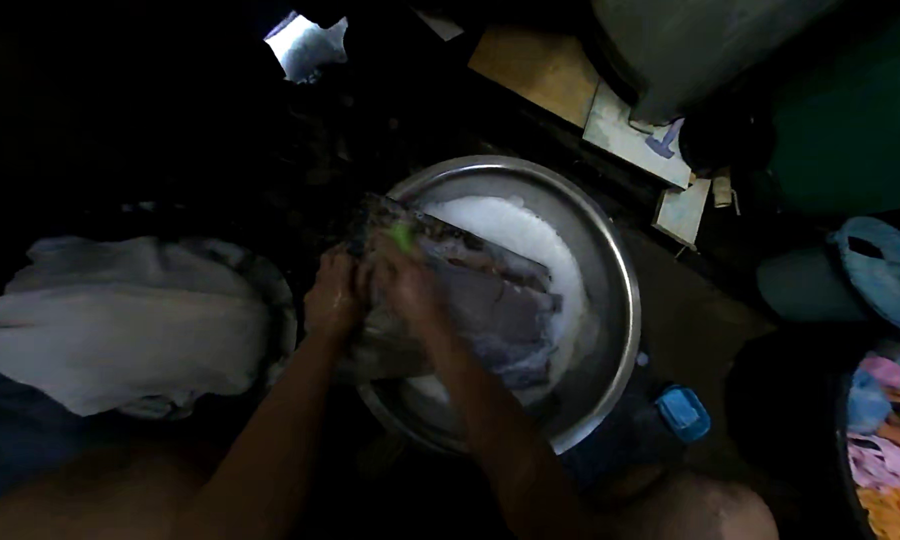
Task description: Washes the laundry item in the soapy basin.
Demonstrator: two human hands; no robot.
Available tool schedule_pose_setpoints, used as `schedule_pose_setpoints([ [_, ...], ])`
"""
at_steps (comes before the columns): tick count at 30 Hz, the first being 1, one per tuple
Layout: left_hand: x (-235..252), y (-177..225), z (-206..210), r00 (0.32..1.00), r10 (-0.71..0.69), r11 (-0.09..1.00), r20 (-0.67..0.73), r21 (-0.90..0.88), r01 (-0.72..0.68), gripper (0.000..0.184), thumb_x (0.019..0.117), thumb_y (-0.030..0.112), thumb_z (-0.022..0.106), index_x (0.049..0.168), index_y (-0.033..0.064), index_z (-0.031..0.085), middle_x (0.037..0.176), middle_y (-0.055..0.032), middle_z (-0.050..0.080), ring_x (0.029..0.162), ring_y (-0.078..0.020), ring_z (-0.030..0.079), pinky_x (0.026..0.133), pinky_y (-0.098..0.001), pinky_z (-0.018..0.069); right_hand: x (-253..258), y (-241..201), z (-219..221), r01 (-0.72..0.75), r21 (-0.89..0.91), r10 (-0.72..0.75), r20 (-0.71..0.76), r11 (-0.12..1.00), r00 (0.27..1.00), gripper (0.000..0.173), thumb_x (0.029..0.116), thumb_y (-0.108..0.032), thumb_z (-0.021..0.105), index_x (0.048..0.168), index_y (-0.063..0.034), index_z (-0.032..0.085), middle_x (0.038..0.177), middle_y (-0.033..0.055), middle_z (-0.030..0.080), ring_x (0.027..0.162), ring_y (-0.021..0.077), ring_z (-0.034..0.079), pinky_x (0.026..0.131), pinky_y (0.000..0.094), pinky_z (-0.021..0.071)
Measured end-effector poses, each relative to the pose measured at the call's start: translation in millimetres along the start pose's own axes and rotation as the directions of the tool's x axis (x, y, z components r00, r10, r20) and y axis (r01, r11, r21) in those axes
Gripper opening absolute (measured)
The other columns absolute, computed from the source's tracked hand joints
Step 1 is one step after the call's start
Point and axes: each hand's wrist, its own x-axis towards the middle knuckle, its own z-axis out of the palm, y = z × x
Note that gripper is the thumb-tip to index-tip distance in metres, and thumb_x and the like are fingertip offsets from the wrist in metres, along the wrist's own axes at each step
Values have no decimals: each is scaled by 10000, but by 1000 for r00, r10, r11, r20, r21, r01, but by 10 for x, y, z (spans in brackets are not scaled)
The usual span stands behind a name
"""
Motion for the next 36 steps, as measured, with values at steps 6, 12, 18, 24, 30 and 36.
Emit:
schedule_pose_setpoints([
  [6,-17,-15,75,994,65,997,-93,-43,-69,379,1084,300,496,1201,-34,632,1445,-272,512,1122,-472,651,868,-629,550,-652,2227,-1095,-584,-222,530,-260,781,807,488,1082,-381,468,1529,-190,499,1386,288,571,1165,452,638,953,587,538],
  [12,48,50,-142,995,-18,1000,95,-8,18,438,1099,381,439,1357,55,576,1522,-226,454,1294,-413,569,1024,-568,502,-83,1368,-1298,-268,-517,274,-66,813,960,595,997,-405,605,1539,-188,490,1660,282,217,1518,493,237,1183,665,256],
  [18,-390,436,-255,1000,16,996,-19,-88,-18,432,1043,315,563,1386,54,596,1456,-241,523,1366,-424,485,1128,-580,393,-187,796,-497,-40,-240,54,51,970,997,408,1016,-292,600,1364,-81,635,1422,198,572,1330,337,548,1128,485,446],
  [24,-1200,1003,87,949,-62,635,308,-721,276,758,979,380,694,1532,1,340,1395,-249,561,1250,-326,598,1061,-469,498,-1244,652,-756,147,-94,-145,37,985,989,296,987,-119,610,1208,58,697,1254,258,663,1221,380,620,1079,486,486],
  [30,-1885,1534,-142,954,154,560,259,-818,131,449,1086,186,477,1464,-50,422,1318,-265,587,1162,-291,617,1006,-422,503,-1887,819,-1313,23,721,-65,31,693,997,277,1037,-131,389,1039,-16,641,934,-1,687,864,57,660,832,253,573],
  [36,-2250,2067,-688,871,462,535,167,-836,-124,390,1066,143,437,1382,-77,499,1328,-239,572,1180,-241,587,1023,-393,481,-2088,571,-1638,-33,661,56,-13,750,998,254,1022,-38,377,1148,5,593,955,65,714,863,96,687,800,259,583],
])
